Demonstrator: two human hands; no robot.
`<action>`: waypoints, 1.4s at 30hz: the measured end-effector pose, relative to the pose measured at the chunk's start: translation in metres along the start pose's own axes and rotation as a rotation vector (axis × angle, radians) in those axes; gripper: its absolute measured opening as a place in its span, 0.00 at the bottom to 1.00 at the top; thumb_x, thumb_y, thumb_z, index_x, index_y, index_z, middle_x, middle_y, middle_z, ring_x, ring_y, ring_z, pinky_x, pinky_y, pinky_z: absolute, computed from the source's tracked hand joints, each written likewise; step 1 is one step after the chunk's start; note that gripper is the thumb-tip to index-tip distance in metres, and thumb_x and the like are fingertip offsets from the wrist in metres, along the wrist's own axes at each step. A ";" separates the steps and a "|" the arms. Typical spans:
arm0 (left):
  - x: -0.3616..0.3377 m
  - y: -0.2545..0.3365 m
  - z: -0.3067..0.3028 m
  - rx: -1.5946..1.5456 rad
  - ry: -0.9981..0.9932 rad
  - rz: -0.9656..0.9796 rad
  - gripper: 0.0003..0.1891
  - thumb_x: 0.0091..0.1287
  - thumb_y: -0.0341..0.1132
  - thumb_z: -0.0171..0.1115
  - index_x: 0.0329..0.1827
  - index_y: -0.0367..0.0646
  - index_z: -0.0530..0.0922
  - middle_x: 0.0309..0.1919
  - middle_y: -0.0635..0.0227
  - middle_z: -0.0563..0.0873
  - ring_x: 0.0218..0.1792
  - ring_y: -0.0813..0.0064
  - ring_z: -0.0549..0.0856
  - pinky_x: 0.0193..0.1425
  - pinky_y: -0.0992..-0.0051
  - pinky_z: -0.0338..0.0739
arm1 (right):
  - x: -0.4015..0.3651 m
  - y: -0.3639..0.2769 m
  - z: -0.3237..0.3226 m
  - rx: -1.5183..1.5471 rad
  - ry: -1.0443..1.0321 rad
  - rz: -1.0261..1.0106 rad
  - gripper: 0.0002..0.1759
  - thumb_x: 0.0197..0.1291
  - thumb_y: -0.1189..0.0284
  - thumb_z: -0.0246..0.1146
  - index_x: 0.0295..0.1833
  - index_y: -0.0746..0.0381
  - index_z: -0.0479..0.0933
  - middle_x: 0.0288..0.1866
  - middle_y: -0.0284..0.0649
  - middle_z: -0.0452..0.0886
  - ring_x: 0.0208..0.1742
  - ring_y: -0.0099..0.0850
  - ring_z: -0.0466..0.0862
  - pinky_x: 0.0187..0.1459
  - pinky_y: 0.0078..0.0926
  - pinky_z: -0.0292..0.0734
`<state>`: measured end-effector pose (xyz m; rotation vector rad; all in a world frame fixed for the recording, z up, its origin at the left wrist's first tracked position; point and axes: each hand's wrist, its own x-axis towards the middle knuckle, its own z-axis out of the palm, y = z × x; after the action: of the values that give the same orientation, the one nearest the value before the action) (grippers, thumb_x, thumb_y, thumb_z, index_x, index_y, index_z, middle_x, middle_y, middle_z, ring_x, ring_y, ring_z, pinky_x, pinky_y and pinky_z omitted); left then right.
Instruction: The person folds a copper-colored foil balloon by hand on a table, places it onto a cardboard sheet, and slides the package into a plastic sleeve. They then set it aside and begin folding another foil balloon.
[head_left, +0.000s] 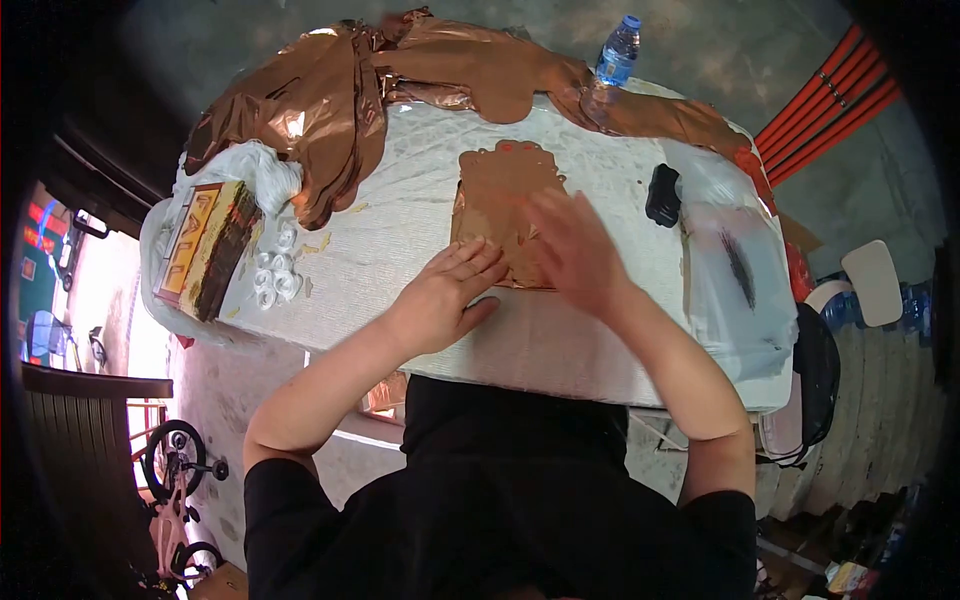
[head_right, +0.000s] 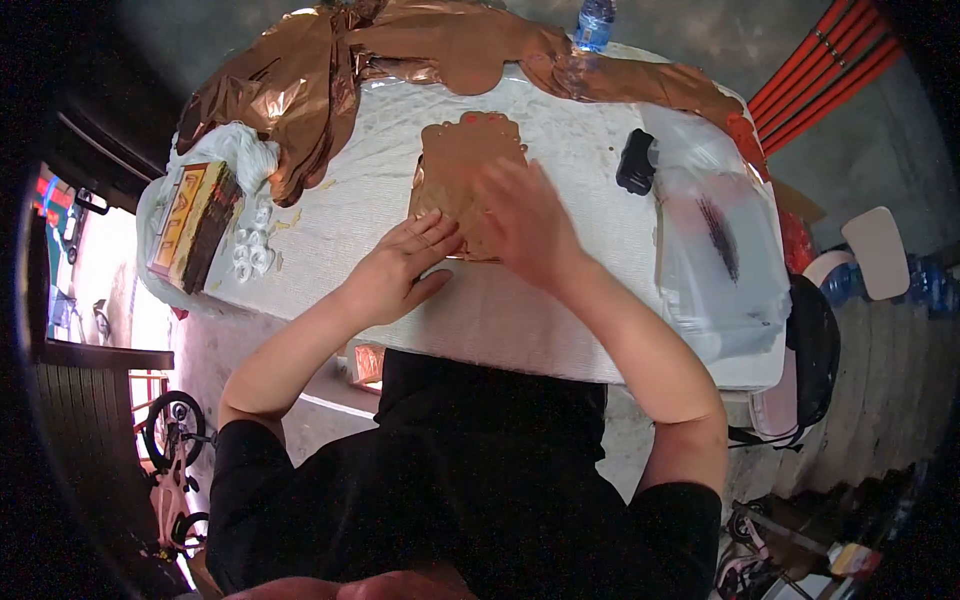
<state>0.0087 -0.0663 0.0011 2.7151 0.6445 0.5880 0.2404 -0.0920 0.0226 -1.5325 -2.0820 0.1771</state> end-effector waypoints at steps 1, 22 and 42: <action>0.000 0.000 0.000 0.011 -0.002 0.002 0.25 0.62 0.33 0.64 0.63 0.39 0.74 0.62 0.53 0.77 0.68 0.53 0.70 0.71 0.60 0.64 | -0.004 0.002 0.016 -0.075 0.002 -0.096 0.24 0.66 0.68 0.54 0.65 0.69 0.67 0.65 0.52 0.70 0.67 0.49 0.69 0.65 0.47 0.65; -0.025 0.007 -0.037 0.027 -0.321 -0.038 0.35 0.66 0.47 0.59 0.72 0.39 0.62 0.73 0.56 0.63 0.76 0.60 0.58 0.78 0.59 0.47 | -0.026 -0.001 0.038 -0.241 -0.143 -0.101 0.38 0.66 0.56 0.53 0.72 0.72 0.55 0.74 0.59 0.56 0.77 0.51 0.52 0.76 0.51 0.37; -0.011 -0.056 -0.033 -0.034 -0.109 0.086 0.20 0.64 0.28 0.55 0.61 0.37 0.74 0.64 0.57 0.76 0.70 0.56 0.68 0.73 0.56 0.59 | -0.022 -0.001 0.034 -0.260 -0.208 -0.130 0.39 0.65 0.55 0.54 0.72 0.71 0.56 0.75 0.57 0.55 0.78 0.50 0.51 0.75 0.56 0.37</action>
<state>-0.0353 -0.0174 0.0062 2.7316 0.4889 0.4627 0.2269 -0.1052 -0.0136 -1.5750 -2.4410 0.0177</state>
